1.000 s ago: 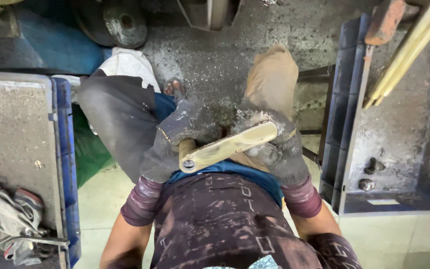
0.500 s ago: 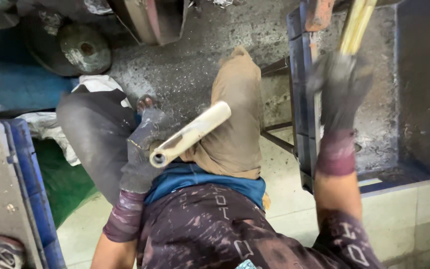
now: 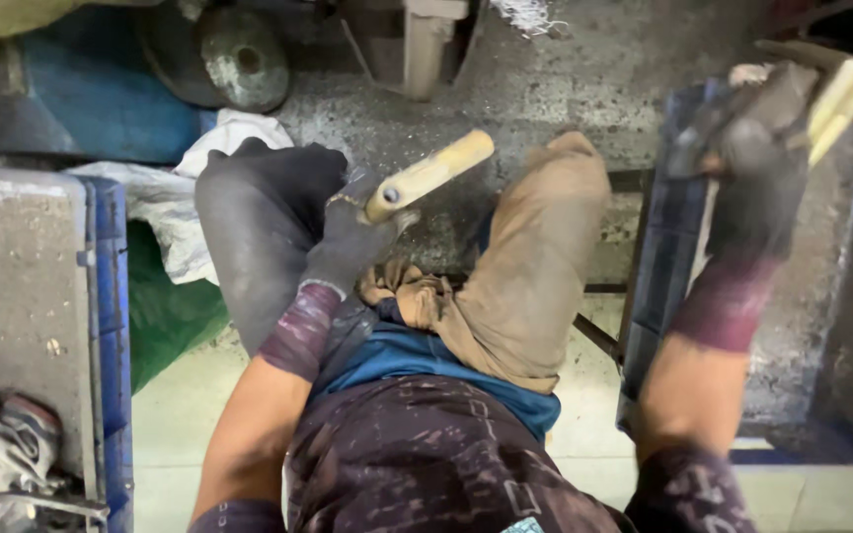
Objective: The person sits on the floor and uses a bench grinder to smooth and shape various brass-colored metal parts. They hold each part with gloved hands against the spinning wheel, rotating them to grind different edges and surfaces.
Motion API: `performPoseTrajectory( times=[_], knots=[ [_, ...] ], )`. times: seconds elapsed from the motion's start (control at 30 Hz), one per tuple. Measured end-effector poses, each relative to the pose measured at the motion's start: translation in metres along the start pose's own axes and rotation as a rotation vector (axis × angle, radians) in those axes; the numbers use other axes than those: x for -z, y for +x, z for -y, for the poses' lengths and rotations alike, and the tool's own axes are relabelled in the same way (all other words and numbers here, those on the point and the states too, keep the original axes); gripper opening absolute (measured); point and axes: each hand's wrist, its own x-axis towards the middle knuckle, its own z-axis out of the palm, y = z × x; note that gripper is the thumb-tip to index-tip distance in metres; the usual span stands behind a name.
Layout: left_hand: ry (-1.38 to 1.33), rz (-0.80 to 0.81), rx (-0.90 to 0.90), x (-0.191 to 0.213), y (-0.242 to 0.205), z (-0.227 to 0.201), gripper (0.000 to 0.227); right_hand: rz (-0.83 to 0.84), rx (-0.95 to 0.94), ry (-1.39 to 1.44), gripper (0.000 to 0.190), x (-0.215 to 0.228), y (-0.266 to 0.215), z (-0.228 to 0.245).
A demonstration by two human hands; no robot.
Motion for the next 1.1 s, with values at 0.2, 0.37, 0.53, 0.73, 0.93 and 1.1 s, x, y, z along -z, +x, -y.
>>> performPoseTrajectory(
  times=[0.2, 0.37, 0.53, 0.73, 0.93, 1.1],
  knots=[
    [-0.087, -0.043, 0.243, 0.002, 0.034, 0.008, 0.062, 0.33, -0.187, 0.054, 0.038, -0.129, -0.021, -0.023],
    [0.123, 0.008, 0.455, -0.012, 0.069, 0.046, 0.061, 0.315, -0.357, -0.343, 0.036, -0.195, -0.025, -0.077],
    [0.057, -0.004, 0.528, -0.025, 0.081, 0.061, 0.056, 0.687, 0.436, -1.473, 0.007, -0.179, -0.009, -0.164],
    [0.004, -0.105, 0.144, -0.013, 0.067, 0.043, 0.052, 0.479, 0.238, -1.19, 0.013, -0.162, -0.027, -0.156],
    [0.14, -0.036, 0.317, -0.009, 0.056, 0.038, 0.048, 0.038, 0.156, -0.743, 0.024, -0.115, -0.025, -0.046],
    [0.105, -0.019, 0.278, -0.011, 0.049, 0.041, 0.03, -0.371, -0.025, 0.068, 0.041, -0.052, -0.001, 0.014]
  ],
)
